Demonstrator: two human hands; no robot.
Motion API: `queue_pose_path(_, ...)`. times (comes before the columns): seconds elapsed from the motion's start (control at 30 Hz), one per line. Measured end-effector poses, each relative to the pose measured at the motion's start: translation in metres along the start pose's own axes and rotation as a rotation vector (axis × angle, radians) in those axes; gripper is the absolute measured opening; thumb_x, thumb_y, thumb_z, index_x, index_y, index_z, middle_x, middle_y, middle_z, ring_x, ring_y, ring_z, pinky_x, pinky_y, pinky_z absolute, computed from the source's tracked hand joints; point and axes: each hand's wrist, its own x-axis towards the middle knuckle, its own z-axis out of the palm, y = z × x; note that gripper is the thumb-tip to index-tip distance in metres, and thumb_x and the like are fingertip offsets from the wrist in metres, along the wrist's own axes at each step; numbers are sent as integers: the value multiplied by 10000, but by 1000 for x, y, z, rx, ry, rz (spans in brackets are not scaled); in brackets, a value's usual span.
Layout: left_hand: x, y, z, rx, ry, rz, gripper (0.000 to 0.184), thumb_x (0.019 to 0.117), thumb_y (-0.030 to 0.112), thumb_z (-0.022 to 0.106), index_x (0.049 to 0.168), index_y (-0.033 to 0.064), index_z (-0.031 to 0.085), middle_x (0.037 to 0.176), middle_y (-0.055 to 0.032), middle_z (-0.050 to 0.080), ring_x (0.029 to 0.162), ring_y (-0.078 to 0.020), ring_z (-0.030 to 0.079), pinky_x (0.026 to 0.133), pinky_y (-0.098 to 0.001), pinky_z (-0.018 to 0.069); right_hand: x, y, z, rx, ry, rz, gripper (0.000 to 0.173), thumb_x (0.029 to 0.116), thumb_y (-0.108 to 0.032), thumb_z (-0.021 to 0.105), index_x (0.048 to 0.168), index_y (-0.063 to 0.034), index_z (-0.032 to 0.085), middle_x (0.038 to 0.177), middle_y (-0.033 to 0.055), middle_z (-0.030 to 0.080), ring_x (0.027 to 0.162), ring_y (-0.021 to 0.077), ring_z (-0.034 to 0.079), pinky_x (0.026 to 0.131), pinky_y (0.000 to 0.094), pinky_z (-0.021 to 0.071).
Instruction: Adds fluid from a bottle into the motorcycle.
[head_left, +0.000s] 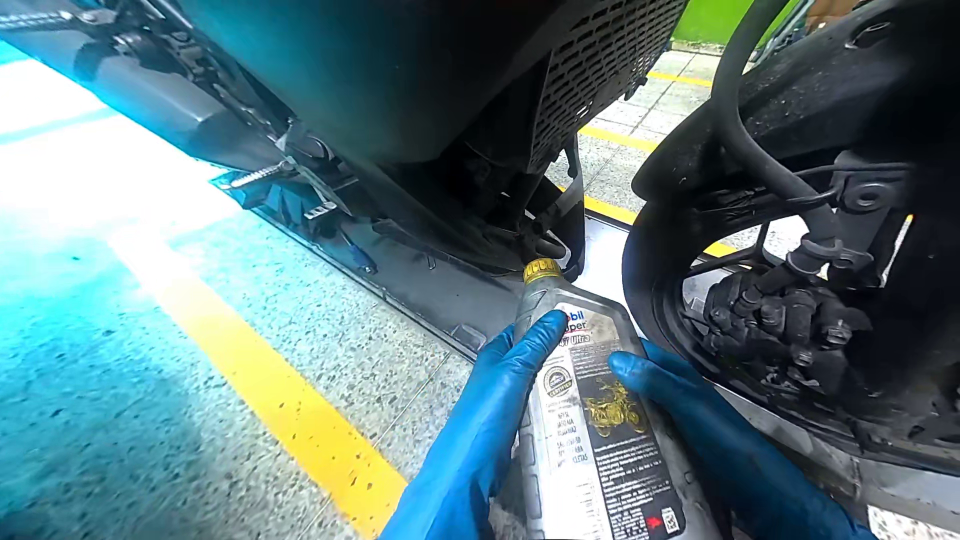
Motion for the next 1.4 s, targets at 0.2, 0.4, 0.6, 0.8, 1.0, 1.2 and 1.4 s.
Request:
queue_pose_path(0.2, -1, 4, -3, 8, 0, 8, 442, 1022, 465, 566, 1216, 85, 683, 913, -144, 749, 791, -238, 749, 688, -384, 642, 3, -2, 5, 1, 33, -10, 356, 926, -373, 673, 1149, -96, 667, 911, 51, 723, 821, 122, 711, 726, 282, 608)
queue_pose_path(0.4, 1, 5, -6, -16, 4, 13, 444, 1024, 462, 561, 1211, 78, 684, 924, -146, 747, 804, -238, 748, 697, -387, 641, 5, -4, 8, -39, 41, -8, 382, 926, -406, 673, 1168, -110, 676, 929, 43, 728, 840, 121, 714, 741, 279, 608)
queue_pose_path(0.6, 1, 7, -7, -14, -3, 15, 438, 1022, 463, 566, 1217, 89, 682, 924, -147, 748, 795, -239, 748, 691, -385, 641, 6, -5, 9, -23, 51, 0, 367, 915, -391, 684, 1154, -113, 677, 918, 55, 727, 826, 131, 715, 729, 285, 608)
queue_pose_path(0.8, 0, 4, -9, 26, -5, 28, 443, 1010, 461, 589, 1242, 91, 665, 921, -141, 749, 799, -234, 748, 693, -376, 639, 4, 1, 7, -52, -1, -17, 408, 944, -400, 645, 1221, -100, 630, 967, 30, 722, 871, 108, 709, 762, 274, 607)
queue_pose_path(1.0, -5, -8, -16, 161, -253, 115, 532, 772, 227, 856, 1218, 64, 616, 985, -74, 748, 893, -170, 740, 796, -332, 635, -10, 45, -10, -255, -10, -138, 726, 820, -393, 811, 1376, -39, 507, 1173, 7, 692, 1056, 59, 676, 922, 277, 586)
queue_pose_path(1.2, -9, -27, -16, 648, -589, 297, 692, 682, 263, 936, 1278, 106, 623, 1170, 4, 691, 1101, -72, 648, 982, -314, 543, -37, 93, -24, -490, 85, -308, 845, 723, -331, 911, 1354, 68, 516, 1220, 133, 670, 1122, 86, 638, 1009, 270, 517)
queue_pose_path(1.4, -11, -29, -8, 766, -647, 324, 718, 701, 313, 916, 1315, 105, 608, 1233, -71, 664, 1152, -177, 632, 985, -449, 530, -41, 114, -27, -416, 122, -370, 856, 743, -354, 910, 1323, 121, 497, 1230, 189, 652, 1140, 108, 636, 1030, 255, 512)
